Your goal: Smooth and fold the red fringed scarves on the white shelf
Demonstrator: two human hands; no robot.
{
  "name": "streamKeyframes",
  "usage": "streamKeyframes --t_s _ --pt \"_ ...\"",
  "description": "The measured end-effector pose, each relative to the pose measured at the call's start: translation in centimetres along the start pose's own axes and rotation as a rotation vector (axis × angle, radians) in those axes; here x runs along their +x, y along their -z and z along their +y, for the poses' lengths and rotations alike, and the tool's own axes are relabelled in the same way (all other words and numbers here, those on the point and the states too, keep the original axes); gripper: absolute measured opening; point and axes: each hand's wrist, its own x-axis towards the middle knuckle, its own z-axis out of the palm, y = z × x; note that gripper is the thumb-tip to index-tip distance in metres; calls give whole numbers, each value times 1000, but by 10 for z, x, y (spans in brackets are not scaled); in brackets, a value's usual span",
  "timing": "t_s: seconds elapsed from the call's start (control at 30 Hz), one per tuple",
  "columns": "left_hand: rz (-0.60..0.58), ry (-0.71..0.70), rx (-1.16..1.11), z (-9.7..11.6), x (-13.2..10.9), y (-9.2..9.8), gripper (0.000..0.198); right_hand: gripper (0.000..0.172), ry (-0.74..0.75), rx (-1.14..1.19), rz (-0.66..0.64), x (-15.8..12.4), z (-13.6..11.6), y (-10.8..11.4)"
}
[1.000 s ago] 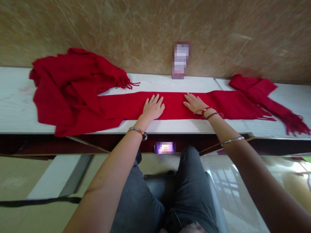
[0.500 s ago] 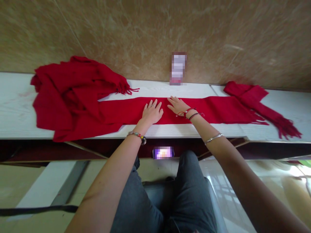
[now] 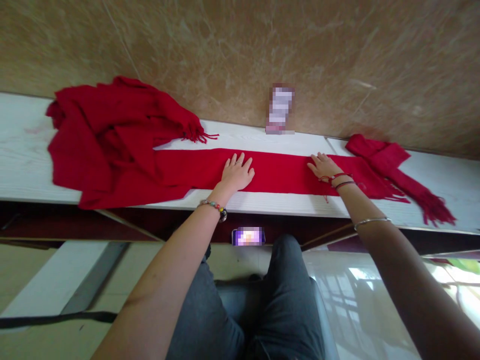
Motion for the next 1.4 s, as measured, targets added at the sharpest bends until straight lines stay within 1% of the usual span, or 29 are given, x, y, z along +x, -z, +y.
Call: streamKeyframes --t_s 0.07,0.1,0.27,0.4,0.5,0.67,0.77,0.83,0.9,1.0,1.07,1.13,1.17,1.23,1.4 --pt "1 -1 -4 0 0 -1 56 57 -22 -21 48 -2 9 2" --pt "2 -2 -7 -1 1 -1 56 57 -27 -19 51 -3 13 2" --pt "9 -1 -30 -2 3 -3 57 57 -101 81 -85 -11 20 1" --pt "6 4 -33 0 2 -1 56 61 -167 181 -51 -17 21 3" --pt "4 5 -33 0 1 0 56 63 -231 205 -25 -23 27 4" --pt "8 2 -31 1 1 -1 56 62 -245 179 -109 -32 34 4" --pt "8 4 -31 0 1 -1 56 60 -225 170 -84 -31 25 10" --pt "10 4 -29 0 0 -1 56 60 -174 172 -36 -26 11 16" --pt "13 3 -23 0 0 -1 55 61 -86 197 -3 -19 -10 21" --pt "12 3 -15 0 0 0 55 60 86 268 14 -11 -49 25" --pt "10 2 -17 0 0 -1 55 59 164 303 0 -11 -73 24" --pt "10 0 -21 0 0 -1 55 57 209 318 -31 -15 -89 21" --pt "11 -1 -22 0 1 -1 55 56 222 322 -44 -19 -92 19" --pt "17 -2 -23 0 1 -2 55 54 223 325 -52 -25 -90 17" --pt "16 4 -34 0 0 -1 55 55 153 336 -6 -39 -61 16"
